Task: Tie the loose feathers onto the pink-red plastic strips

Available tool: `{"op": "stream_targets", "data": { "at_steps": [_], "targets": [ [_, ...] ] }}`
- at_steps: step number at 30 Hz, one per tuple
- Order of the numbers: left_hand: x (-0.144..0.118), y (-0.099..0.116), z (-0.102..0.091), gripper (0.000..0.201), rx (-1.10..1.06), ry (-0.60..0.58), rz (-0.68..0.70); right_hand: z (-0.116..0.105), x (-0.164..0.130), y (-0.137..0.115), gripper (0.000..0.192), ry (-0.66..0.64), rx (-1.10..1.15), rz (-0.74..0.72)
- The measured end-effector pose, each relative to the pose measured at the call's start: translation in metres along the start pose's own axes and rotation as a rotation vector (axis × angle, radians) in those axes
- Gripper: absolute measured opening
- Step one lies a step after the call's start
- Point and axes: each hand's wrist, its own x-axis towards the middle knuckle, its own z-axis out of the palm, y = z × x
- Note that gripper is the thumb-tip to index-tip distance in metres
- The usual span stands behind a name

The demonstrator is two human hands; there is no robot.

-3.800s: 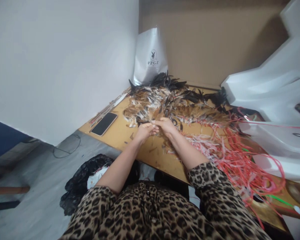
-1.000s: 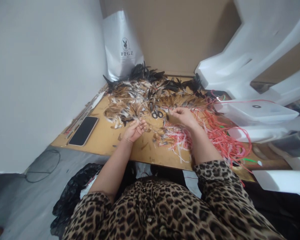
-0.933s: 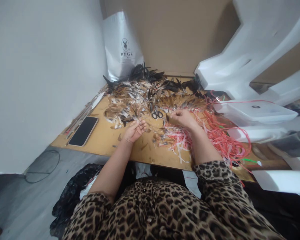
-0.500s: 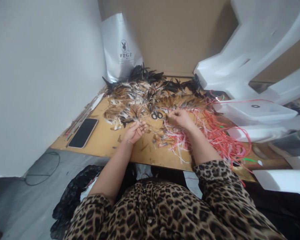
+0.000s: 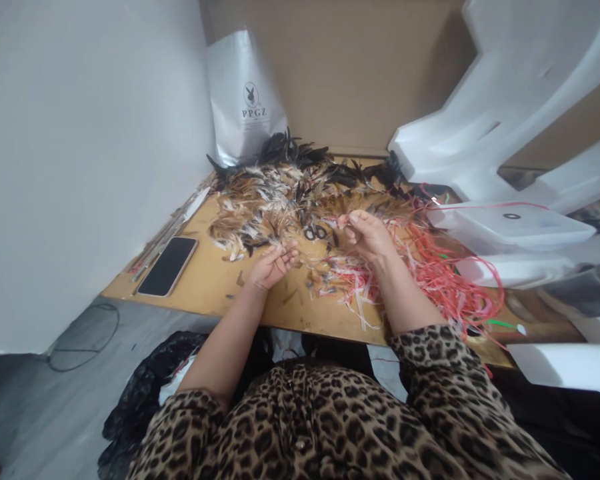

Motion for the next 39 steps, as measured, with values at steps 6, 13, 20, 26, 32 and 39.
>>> {"op": "stream_targets", "data": {
  "at_steps": [6,13,20,26,32,39],
  "targets": [
    [0.000,-0.001,-0.003,0.010,0.015,-0.040,-0.007,0.013,0.000,0.011,0.023,-0.116,0.106,0.047],
    [-0.002,-0.002,0.000,0.003,0.046,-0.130,-0.027,0.032,-0.006,0.024,0.023,-0.129,-0.002,0.057],
    [-0.001,-0.004,0.003,0.006,0.069,-0.132,-0.009,0.044,-0.011,0.031,0.029,-0.112,-0.146,0.094],
    [0.002,-0.004,0.000,0.004,0.019,-0.062,0.009,0.042,-0.008,0.035,0.033,-0.142,-0.191,0.196],
    [0.002,-0.002,-0.001,0.005,-0.045,-0.060,0.034,0.033,-0.007,0.035,0.027,-0.103,-0.451,0.074],
    [0.003,-0.002,-0.003,0.006,-0.043,-0.077,0.028,0.028,-0.005,0.028,0.020,-0.040,-0.536,-0.160]
  ]
}}
